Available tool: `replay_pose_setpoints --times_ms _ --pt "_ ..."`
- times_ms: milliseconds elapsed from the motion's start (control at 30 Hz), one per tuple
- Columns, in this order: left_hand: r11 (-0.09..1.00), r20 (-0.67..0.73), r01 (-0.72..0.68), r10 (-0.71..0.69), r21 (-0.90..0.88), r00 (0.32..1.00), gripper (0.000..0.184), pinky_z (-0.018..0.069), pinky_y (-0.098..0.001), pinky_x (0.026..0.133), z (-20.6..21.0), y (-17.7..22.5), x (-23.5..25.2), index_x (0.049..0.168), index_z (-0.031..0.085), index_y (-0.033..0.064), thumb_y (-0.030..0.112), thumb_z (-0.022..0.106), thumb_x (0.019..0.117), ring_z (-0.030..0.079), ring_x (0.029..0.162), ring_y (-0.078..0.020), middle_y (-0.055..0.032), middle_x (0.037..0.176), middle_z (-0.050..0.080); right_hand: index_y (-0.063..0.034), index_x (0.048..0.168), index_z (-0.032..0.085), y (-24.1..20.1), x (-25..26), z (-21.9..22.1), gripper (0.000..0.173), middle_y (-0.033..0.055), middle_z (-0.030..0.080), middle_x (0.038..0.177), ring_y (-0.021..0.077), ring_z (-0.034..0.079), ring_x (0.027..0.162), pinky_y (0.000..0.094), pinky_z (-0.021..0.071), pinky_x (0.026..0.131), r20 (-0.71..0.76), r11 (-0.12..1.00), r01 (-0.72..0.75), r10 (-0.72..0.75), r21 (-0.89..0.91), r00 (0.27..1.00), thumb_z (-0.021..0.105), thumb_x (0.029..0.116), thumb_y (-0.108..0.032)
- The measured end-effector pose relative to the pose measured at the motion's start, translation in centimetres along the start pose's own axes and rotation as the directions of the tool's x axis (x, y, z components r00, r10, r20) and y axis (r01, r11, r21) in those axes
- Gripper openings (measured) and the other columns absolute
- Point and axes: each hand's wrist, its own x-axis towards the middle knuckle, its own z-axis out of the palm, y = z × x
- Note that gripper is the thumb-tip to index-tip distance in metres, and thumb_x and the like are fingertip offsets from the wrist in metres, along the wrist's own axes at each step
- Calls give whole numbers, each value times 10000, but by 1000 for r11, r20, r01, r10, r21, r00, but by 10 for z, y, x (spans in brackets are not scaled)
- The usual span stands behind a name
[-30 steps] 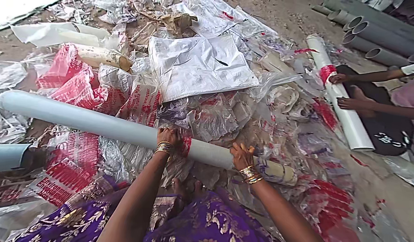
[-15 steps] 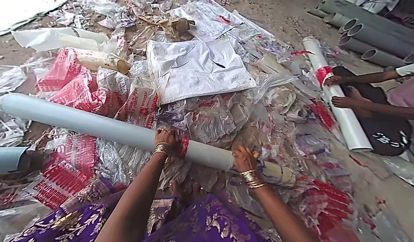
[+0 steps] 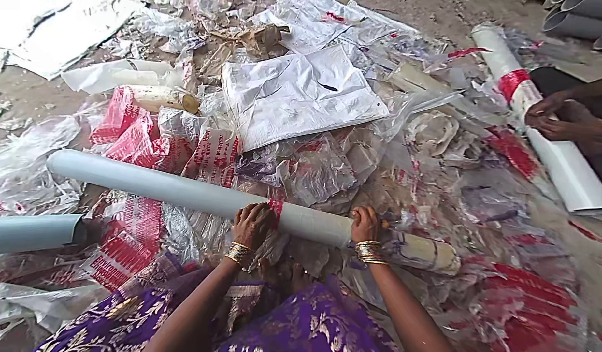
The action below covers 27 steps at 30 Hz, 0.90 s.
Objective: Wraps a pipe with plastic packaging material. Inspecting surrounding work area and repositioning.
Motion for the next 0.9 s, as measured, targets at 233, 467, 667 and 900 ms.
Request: replay_pose_setpoints --times_ms 233,467,667,900 --pt "970 -9 242 -242 24 970 198 405 -662 1062 -6 42 3 989 803 82 241 748 884 627 1222 -443 -165 1239 723 17 1027 758 6 -19 9 252 262 731 1068 497 677 1049 747 371 965 -166 995 98 -103 -34 981 542 983 -105" --pt "946 -71 305 -298 109 952 154 412 -675 1038 3 54 -4 933 799 61 183 733 865 616 1234 -457 -179 1286 700 16 996 756 8 -22 14 276 247 741 1018 481 697 990 735 395 936 -240 990 133 -141 -49 961 519 977 -124" --pt "930 -21 348 -348 117 937 172 429 -646 1027 3 59 5 933 787 41 189 709 894 599 1252 -449 -194 1267 692 -1 971 756 5 -21 9 271 230 744 995 459 701 959 700 404 921 -259 989 134 -147 -69 954 518 975 -129" --pt "930 318 339 -281 -144 906 177 407 -666 996 -13 49 -11 1038 790 45 114 675 922 513 1280 -496 -247 1292 636 13 1022 756 2 -15 3 249 241 742 1041 464 696 1015 709 399 945 -198 994 102 -110 -48 974 541 984 -107"
